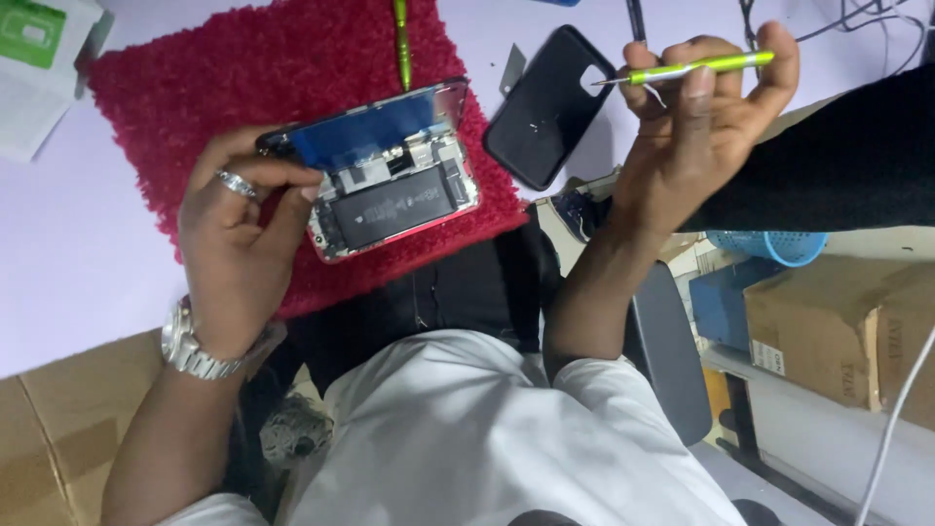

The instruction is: Securing internal components of a smartphone using a screwdriver during a repair process.

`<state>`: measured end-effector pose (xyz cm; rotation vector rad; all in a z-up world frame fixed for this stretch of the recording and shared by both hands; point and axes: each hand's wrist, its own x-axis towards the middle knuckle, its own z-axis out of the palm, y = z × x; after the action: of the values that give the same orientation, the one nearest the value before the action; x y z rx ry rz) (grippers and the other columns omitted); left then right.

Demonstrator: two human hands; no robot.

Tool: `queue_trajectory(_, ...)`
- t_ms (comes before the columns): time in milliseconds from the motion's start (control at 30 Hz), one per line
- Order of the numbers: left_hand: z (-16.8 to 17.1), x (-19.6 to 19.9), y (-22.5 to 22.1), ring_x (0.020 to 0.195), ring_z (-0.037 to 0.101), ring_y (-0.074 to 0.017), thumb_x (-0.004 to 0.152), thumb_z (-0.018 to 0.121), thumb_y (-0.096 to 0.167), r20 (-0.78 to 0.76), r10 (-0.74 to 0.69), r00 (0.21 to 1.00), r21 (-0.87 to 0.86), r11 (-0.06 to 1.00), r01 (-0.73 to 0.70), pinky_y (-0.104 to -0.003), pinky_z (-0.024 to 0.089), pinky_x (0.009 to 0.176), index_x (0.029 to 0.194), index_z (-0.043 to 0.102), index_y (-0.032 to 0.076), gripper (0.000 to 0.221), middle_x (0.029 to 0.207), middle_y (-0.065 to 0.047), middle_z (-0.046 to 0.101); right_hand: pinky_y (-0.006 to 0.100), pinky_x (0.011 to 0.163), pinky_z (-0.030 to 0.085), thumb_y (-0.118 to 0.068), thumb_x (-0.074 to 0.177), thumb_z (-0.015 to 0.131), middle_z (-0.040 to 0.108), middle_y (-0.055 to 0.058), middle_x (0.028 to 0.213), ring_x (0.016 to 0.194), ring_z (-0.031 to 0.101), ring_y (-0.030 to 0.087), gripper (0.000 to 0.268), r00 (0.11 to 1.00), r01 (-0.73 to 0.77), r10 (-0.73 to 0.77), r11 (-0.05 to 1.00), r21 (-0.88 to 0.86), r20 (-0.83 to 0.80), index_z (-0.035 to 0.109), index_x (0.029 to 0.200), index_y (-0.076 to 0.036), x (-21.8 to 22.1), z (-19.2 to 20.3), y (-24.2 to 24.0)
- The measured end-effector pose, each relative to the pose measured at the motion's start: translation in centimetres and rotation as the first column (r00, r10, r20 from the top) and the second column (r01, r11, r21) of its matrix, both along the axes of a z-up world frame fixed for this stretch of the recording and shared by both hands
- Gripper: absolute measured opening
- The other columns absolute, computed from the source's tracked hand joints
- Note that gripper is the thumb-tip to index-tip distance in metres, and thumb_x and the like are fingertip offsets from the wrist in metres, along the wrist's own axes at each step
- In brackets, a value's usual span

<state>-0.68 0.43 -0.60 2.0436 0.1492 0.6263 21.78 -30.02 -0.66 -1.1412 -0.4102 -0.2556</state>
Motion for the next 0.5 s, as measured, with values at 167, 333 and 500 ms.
queue_trajectory(167, -0.1, -0.1, 0.0, 0.123, 0.065, -0.0344, 0.11, 0.077, -0.011, -0.008, 0.006, 1.0, 0.048, 0.999, -0.006, -0.045, 0.056, 0.105, 0.114, 0.074, -0.001, 0.011, 0.135, -0.021, 0.065, 0.048, 0.071, 0.071, -0.011, 0.117, 0.071, 0.067, 0.024, 0.114, 0.078, 0.077, 0.04, 0.055, 0.986, 0.149, -0.143, 0.986, -0.079, 0.083, 0.033, 0.157, -0.021, -0.4, -3.2, 2.3)
queue_trajectory(333, 0.0, -0.3, -0.1, 0.126, 0.064, -0.0338, 0.111, 0.075, -0.014, -0.013, 0.01, 1.0, 0.033, 0.999, -0.009, -0.044, 0.055, 0.108, 0.115, 0.073, -0.002, 0.013, 0.135, -0.021, 0.063, 0.042, 0.07, 0.071, -0.002, 0.117, 0.067, 0.068, 0.019, 0.108, 0.075, 0.078, 0.034, 0.048, 0.982, 0.188, -0.183, 0.969, -0.158, 0.045, 0.041, 0.155, -0.014, -1.9, -2.8, 3.7)
queue_trajectory(500, -0.2, -0.3, 0.1, 0.127, 0.064, -0.0348, 0.111, 0.075, -0.008, -0.025, 0.015, 1.0, 0.053, 0.998, -0.014, -0.046, 0.056, 0.107, 0.115, 0.074, -0.001, 0.008, 0.135, -0.02, 0.065, 0.041, 0.075, 0.073, -0.004, 0.115, 0.07, 0.058, 0.01, 0.108, 0.081, 0.072, 0.023, 0.044, 0.988, 0.15, -0.136, 0.95, -0.272, 0.07, 0.044, 0.149, -0.015, -2.1, -2.2, 4.1)
